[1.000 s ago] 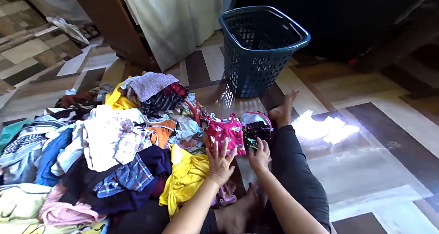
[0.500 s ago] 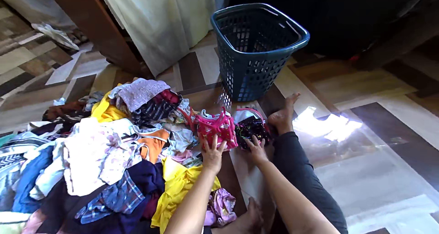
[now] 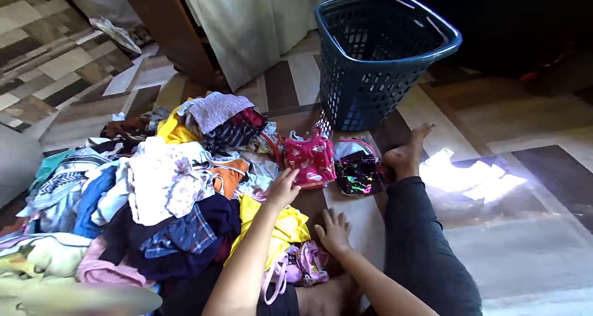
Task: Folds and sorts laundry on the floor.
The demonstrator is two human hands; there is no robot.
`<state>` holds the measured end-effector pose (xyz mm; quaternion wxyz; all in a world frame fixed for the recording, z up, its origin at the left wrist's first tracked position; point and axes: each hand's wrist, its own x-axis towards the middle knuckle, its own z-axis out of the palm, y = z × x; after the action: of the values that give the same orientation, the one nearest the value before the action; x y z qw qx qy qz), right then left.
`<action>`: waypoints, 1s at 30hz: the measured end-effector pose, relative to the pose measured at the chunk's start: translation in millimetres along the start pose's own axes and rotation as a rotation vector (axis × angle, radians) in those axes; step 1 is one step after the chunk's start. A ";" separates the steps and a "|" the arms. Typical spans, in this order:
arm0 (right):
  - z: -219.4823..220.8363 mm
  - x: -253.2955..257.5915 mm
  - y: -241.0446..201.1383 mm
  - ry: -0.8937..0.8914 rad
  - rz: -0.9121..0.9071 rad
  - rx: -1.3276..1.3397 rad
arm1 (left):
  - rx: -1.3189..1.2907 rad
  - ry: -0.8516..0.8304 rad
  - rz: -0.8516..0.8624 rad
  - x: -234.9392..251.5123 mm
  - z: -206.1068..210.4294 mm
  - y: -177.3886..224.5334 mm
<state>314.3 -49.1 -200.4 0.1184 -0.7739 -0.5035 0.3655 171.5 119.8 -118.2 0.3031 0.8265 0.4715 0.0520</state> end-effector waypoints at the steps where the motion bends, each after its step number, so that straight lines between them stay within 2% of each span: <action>1: 6.4 -4.5 -6.5 -0.065 -0.040 0.009 | 0.082 0.019 -0.083 -17.6 -9.0 -5.8; 4: 27.4 -19.2 -28.2 -0.174 -0.179 0.097 | 0.249 -0.030 -0.319 -75.6 -25.5 -31.6; 6: 40.4 -27.3 -43.0 -0.230 -0.228 0.118 | 0.271 -0.111 -0.393 -110.9 -22.8 -43.1; 9: 52.2 -35.1 -63.7 -0.268 -0.167 0.185 | 0.269 -0.177 -0.367 -149.9 -9.2 -26.0; 11: 54.5 -41.1 -69.3 -0.265 -0.082 0.400 | 0.214 -0.219 -0.345 -164.9 4.2 -9.8; 13: 44.5 -44.3 -69.9 -0.202 -0.039 0.658 | 0.112 -0.182 -0.307 -171.5 17.1 -3.3; 16: 11.1 -48.6 -68.2 -0.072 -0.028 0.962 | -0.182 -0.034 -0.194 -174.7 17.5 -1.6; 18: -18.5 -51.0 -67.3 0.041 -0.022 1.071 | -0.380 0.072 -0.159 -174.1 5.8 6.3; 20: -50.7 -52.7 -66.5 0.167 -0.050 1.103 | -0.479 0.216 -0.113 -171.3 -10.9 16.5; 25: -109.3 -51.2 -48.2 0.406 -0.251 1.011 | -0.520 0.639 0.071 -167.7 -46.6 17.2; 30: -132.8 -52.7 -39.5 0.624 -0.358 1.059 | -0.654 0.868 0.055 -182.6 -74.2 1.5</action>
<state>366.1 -51.9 -61.5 0.6850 -0.5846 -0.3179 0.2967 44.6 4.8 -20.7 0.3205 0.6040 0.4906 0.5402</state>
